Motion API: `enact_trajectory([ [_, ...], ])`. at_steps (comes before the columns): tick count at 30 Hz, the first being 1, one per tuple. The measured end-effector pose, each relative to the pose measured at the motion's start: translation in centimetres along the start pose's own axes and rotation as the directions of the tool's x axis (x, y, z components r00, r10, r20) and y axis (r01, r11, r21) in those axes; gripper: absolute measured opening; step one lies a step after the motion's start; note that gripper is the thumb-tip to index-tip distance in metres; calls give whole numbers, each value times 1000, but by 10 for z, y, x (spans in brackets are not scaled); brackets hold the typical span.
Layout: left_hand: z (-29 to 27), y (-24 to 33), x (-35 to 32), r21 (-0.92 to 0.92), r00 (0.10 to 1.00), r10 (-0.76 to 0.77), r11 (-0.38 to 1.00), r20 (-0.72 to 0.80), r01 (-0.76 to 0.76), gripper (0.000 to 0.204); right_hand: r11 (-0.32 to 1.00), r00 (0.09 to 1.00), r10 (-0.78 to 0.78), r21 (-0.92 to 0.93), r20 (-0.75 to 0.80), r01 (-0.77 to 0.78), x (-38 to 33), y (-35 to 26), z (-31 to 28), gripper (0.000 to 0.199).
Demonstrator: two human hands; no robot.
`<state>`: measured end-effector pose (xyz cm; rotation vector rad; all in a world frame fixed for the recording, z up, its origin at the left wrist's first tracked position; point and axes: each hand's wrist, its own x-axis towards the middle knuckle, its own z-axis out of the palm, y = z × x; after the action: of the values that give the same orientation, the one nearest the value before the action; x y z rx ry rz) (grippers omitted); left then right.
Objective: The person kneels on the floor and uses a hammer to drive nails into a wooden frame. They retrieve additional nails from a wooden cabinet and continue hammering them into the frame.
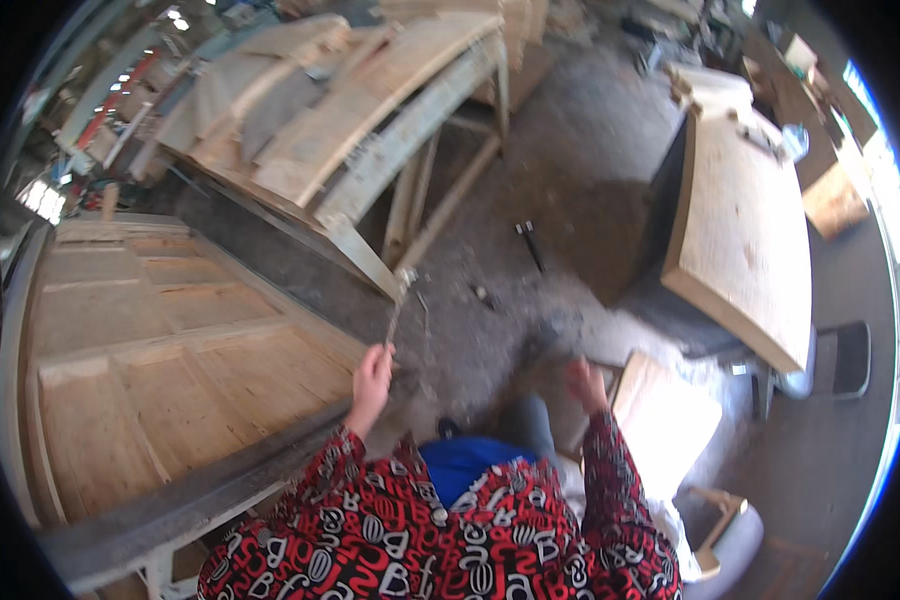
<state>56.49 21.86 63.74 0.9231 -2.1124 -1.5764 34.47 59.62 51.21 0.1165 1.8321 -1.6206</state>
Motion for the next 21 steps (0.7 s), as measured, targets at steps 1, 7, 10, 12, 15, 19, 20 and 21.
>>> enact_trajectory([
  [1, -3, 2, 22, -37, 999, -32, 999, 26, 33, 21, 976, 998, 47, 209, 41, -55, 15, -11, 21, 36],
  [7, 79, -17, 170, 84, 999, 15, 996, 33, -18, 17, 986, 988, 153, 63, -10, -152, 184, -86, 29, 39],
  [10, 130, -49, 234, 249, 995, -89, 966, 44, 76, 20, 963, 973, 229, -145, -1, -227, 286, -92, 22, 35],
  [12, 161, -69, 260, 313, 945, -325, 902, 41, 297, 28, 888, 981, 192, -429, 13, -167, 344, -91, 15, 32],
  [15, 207, -134, 307, 258, 944, -309, 908, -119, 330, 21, 730, 994, -8, -679, 109, 80, 431, -85, 18, 30],
  [19, 257, -215, 372, 275, 963, -188, 932, -191, 236, 25, 563, 983, -43, -809, 177, 170, 530, -78, 27, 30],
  [20, 265, -232, 386, 228, 934, -290, 914, -206, 335, 25, 491, 978, -50, -848, 202, 200, 550, -70, 34, 29],
  [21, 273, -251, 406, 154, 901, -377, 898, -216, 412, 26, 471, 978, -39, -860, 204, 197, 573, -65, 40, 29],
])
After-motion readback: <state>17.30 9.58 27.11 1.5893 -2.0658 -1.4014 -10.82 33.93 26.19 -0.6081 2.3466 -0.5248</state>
